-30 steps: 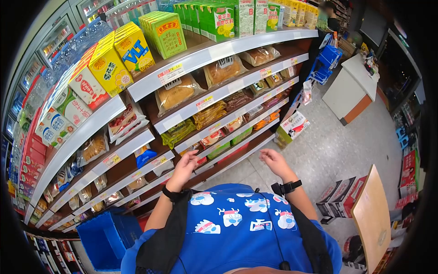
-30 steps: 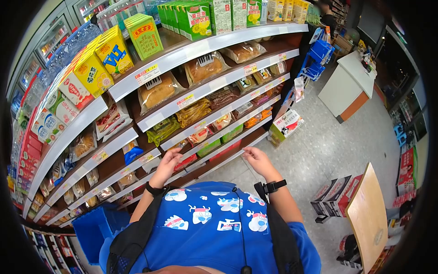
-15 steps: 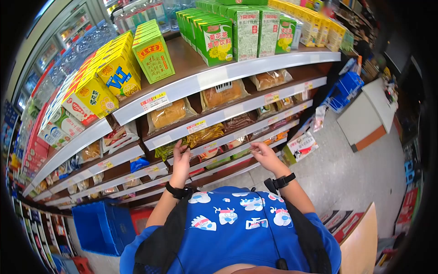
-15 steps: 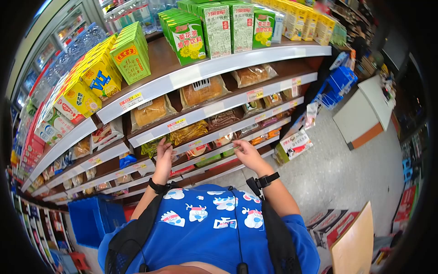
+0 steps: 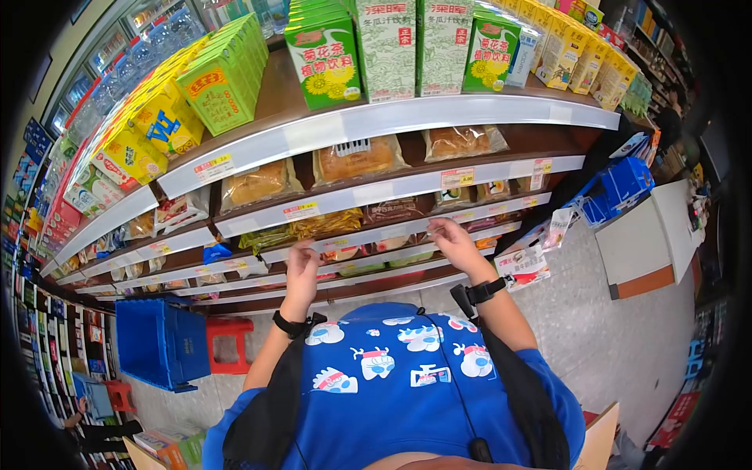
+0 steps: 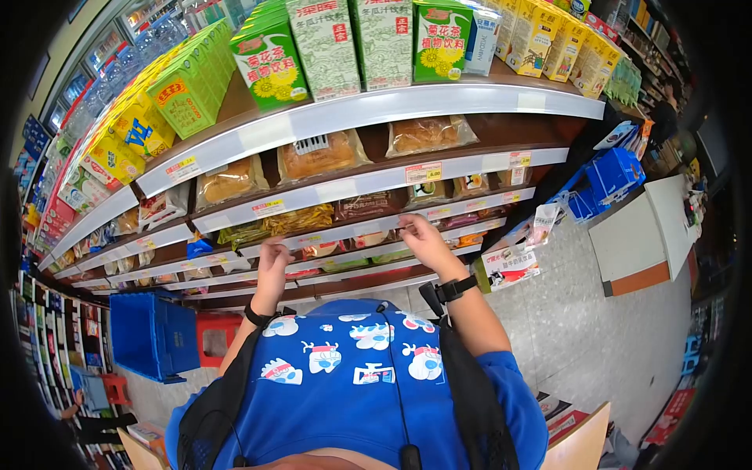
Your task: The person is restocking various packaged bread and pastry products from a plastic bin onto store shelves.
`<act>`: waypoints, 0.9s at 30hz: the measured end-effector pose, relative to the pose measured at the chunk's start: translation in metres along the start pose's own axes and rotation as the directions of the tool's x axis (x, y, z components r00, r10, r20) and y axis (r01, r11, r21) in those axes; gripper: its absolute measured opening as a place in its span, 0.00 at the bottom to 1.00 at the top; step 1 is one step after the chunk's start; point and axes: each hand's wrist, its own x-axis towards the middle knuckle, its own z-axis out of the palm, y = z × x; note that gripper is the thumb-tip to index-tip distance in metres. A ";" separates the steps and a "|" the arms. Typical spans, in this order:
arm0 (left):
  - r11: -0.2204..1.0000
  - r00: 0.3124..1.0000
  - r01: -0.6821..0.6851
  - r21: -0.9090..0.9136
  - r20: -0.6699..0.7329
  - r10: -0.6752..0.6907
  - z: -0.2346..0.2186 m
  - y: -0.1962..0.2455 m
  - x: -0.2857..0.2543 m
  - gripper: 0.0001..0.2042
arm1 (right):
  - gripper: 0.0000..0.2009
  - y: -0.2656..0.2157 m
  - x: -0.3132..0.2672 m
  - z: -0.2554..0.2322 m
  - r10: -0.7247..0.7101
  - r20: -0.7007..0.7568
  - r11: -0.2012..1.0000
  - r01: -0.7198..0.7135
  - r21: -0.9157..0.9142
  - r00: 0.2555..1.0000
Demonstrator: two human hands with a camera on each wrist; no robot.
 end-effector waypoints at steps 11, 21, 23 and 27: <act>0.975 0.913 0.222 0.001 0.352 -0.209 0.049 0.012 0.040 0.17 | 0.15 0.018 -0.005 -0.055 -0.013 -0.246 0.999 0.004 -0.037 0.969; 0.983 0.667 0.173 0.063 0.727 -0.164 0.097 0.003 0.078 0.17 | 0.17 0.051 -0.033 -0.091 0.098 -0.425 0.993 -0.115 -0.014 0.900; 0.984 0.646 0.141 0.113 0.743 -0.178 0.105 0.005 0.079 0.17 | 0.17 0.056 -0.034 -0.100 0.092 -0.431 0.993 -0.114 -0.025 0.898; 0.981 0.654 0.163 0.102 0.734 -0.185 0.139 0.012 0.085 0.18 | 0.17 0.050 -0.030 -0.134 0.045 -0.452 0.997 -0.065 -0.028 0.891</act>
